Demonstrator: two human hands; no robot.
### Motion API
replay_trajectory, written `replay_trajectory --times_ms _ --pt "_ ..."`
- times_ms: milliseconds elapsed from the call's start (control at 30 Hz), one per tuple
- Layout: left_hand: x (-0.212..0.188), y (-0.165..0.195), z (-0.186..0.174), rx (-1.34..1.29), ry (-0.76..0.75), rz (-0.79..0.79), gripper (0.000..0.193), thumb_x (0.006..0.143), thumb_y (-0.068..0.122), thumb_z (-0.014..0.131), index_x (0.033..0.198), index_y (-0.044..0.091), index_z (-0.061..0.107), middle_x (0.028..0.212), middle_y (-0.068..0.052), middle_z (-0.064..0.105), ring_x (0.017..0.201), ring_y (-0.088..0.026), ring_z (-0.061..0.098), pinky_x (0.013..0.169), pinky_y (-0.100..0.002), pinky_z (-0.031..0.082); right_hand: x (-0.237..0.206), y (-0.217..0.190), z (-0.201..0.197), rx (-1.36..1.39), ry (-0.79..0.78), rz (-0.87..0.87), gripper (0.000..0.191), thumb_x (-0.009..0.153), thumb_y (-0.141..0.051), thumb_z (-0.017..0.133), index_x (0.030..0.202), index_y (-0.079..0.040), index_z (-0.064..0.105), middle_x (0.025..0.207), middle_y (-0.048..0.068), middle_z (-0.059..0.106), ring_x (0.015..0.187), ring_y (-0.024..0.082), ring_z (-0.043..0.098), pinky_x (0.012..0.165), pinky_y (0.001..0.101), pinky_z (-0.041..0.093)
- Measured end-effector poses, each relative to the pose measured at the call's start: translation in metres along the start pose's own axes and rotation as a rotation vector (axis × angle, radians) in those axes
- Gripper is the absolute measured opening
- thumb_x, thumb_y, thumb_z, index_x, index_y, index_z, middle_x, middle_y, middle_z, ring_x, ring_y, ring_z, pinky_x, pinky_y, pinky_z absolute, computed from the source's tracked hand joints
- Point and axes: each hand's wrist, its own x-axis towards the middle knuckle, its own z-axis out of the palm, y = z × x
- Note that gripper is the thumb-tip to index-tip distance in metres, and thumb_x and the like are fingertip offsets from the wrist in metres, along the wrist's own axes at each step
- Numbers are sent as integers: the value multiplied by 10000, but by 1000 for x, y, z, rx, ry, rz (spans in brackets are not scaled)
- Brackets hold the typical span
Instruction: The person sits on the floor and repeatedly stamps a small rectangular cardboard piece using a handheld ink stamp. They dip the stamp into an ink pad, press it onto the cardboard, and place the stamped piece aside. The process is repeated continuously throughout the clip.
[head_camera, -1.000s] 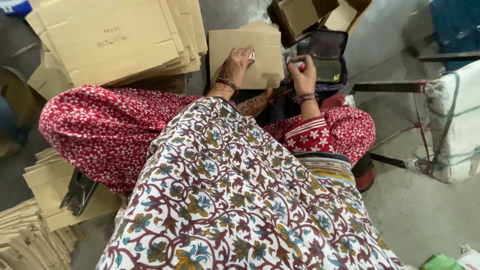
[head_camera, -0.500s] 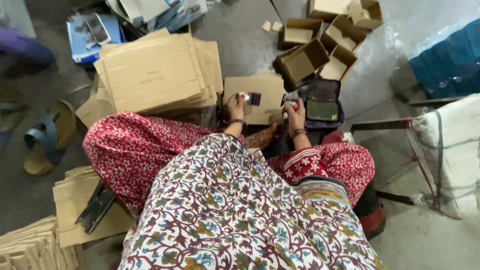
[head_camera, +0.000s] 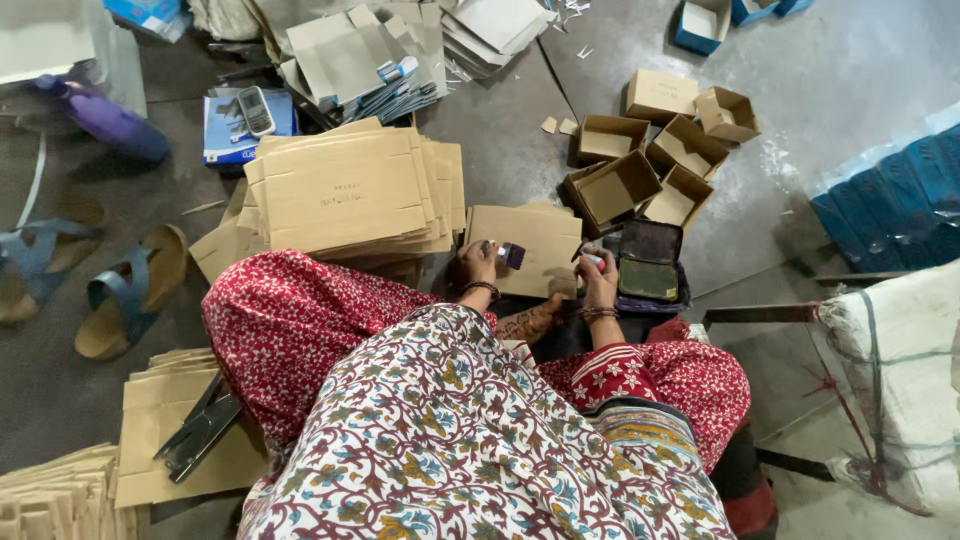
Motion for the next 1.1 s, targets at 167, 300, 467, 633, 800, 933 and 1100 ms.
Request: replay_trajectory --times_ms 167,300,467,633,800,933,1100 --pt "1 0 4 7 -29 -53 303 776 327 853 944 86 778 984 -158 694 947 -315 637 843 -417 503 2 -7 -8 95 108 56 208 952 -33 699 1141 -72 622 788 30 634 602 103 536 503 219 370" --pt "-11 4 20 -72 -2 31 335 793 347 852 988 89 769 1062 -130 649 1019 -300 608 888 -397 499 5 -9 -27 271 123 -32 216 973 -2 693 1167 -50 610 813 59 636 631 130 547 537 249 428" --pt "-29 24 23 27 -169 27 311 859 363 814 1061 132 761 1250 -122 559 1160 -308 539 968 -425 476 4 -24 -51 380 250 -25 246 944 -77 667 1179 -106 600 803 88 658 681 201 623 643 345 539" --pt "-19 49 -7 123 -151 165 347 825 393 818 1094 177 780 1278 -40 598 1189 -291 524 1026 -497 430 6 -43 -42 446 172 -34 223 940 -105 668 1152 -130 604 828 30 637 759 182 623 828 461 592" --pt "21 27 -72 64 -88 175 345 832 315 801 1132 146 780 1353 -73 579 1226 -325 464 1017 -526 411 14 -57 31 474 -81 -54 166 993 -78 655 1143 -121 601 895 26 655 839 173 634 920 486 548" --pt "78 -8 -145 138 33 83 333 904 350 776 1147 122 775 1420 -93 553 1275 -316 439 1092 -490 426 21 -57 122 470 -264 10 171 981 -68 664 1130 -122 598 882 26 658 850 166 662 984 512 568" --pt "123 -33 -226 217 291 31 283 921 318 754 1143 151 806 1401 -55 611 1308 -349 438 1108 -480 413 42 -34 200 389 -430 121 174 968 -72 663 1130 -92 605 870 46 674 788 189 669 930 504 559"
